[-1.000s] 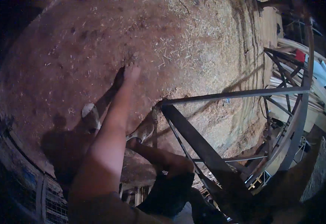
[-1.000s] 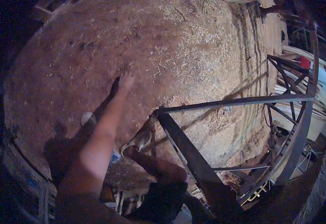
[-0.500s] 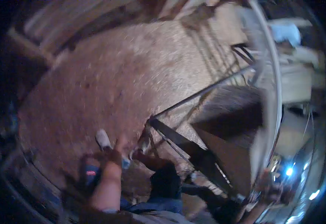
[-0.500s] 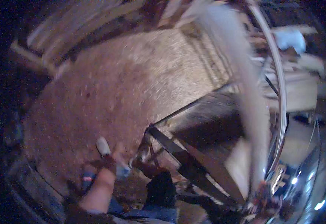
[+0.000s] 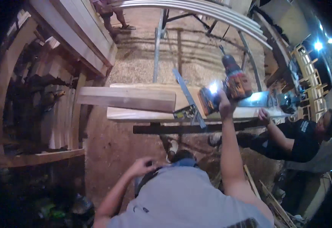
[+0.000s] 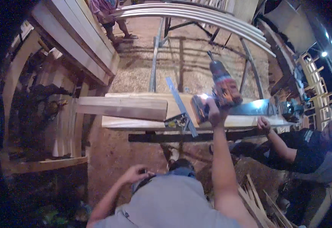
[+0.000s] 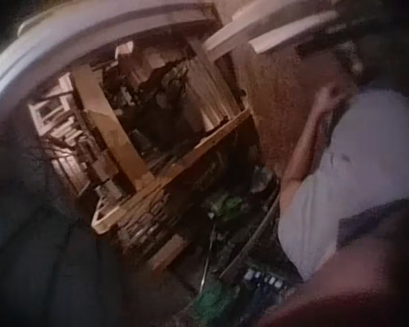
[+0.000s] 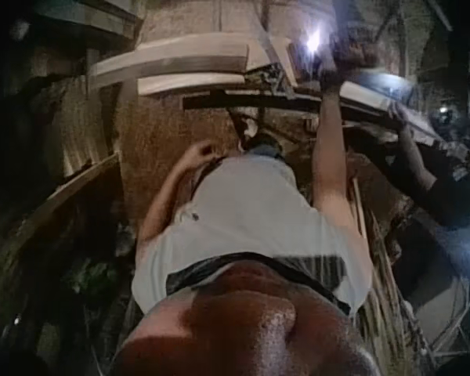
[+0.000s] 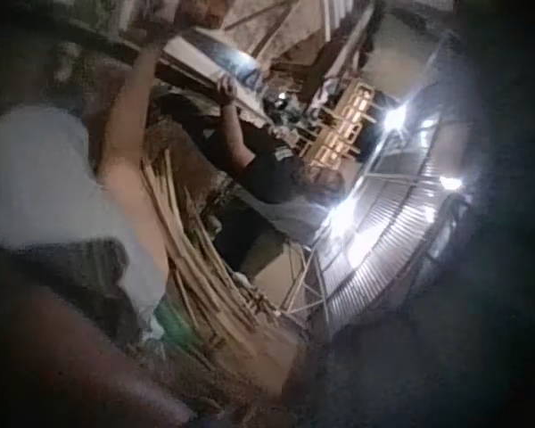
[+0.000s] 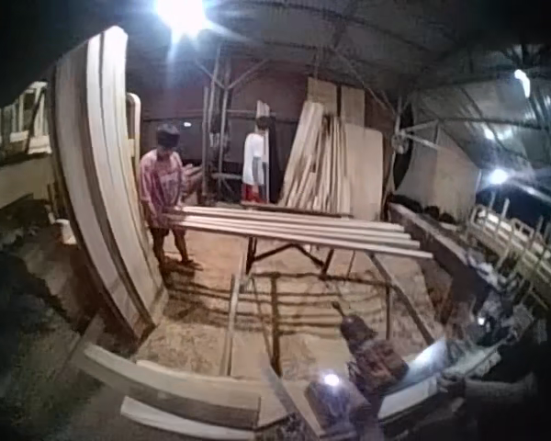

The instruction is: The person drills holes into wood slats using a power drill, aligns them with a square tool, and sorts through screws in a toolbox.

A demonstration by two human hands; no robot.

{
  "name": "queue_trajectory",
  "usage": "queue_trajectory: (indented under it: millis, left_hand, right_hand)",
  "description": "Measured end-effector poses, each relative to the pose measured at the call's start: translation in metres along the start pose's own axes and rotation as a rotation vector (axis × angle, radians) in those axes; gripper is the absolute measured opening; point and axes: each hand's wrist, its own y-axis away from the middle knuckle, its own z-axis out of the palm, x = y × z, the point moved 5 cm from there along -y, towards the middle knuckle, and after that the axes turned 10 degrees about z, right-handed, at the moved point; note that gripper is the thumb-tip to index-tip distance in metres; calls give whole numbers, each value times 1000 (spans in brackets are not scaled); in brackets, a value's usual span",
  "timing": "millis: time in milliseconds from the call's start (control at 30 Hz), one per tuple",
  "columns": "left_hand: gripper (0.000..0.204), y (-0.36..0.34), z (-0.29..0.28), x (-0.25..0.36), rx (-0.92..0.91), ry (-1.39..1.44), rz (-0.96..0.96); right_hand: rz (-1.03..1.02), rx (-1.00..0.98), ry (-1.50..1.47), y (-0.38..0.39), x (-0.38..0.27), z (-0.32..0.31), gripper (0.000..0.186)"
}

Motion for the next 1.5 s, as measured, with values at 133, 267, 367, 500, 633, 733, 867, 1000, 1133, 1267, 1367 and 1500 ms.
queue_trajectory:
  millis: [133,267,367,500,633,733,867,1000,1133,1267,1367,1500]
  left_hand:
    - [22,-52,-60,164,122,-177,356]
    - [12,-119,-125,205,498,-224,454]
    - [15,-164,-151,214,601,-212,290]
    - [15,-209,-166,179,561,-293,432]
    - [12,-233,-162,166,378,-422,525]
    - [10,-235,-158,158,369,-481,527]
    - [9,-235,-159,152,366,-357,587]
    - [9,-234,-160,150,370,-323,662]
    - [14,-233,-160,149,391,-343,736]
    - [16,-237,-160,140,386,-288,733]
    - [17,-237,-158,145,387,-304,762]
    - [16,-234,-160,147,360,-365,767]
  right_hand:
    - [269,-22,-337,-7,-1,-11,4]
    - [512,-71,-652,-18,-11,-21,8]
    - [541,-123,-687,-26,10,-25,11]
    - [430,-64,-492,-38,-12,-35,19]
    - [164,-247,63,-33,-57,-62,24]
    - [458,-427,-50,-19,-66,-68,29]
    - [653,-573,-189,-6,-90,-60,27]
    - [828,-674,-310,-19,-116,-42,33]
    - [751,-771,-243,-27,-111,-7,29]
    - [767,-962,-122,-34,-117,12,28]
    - [759,-1010,-51,-37,-104,20,27]
    - [864,-1093,44,-62,-110,26,23]
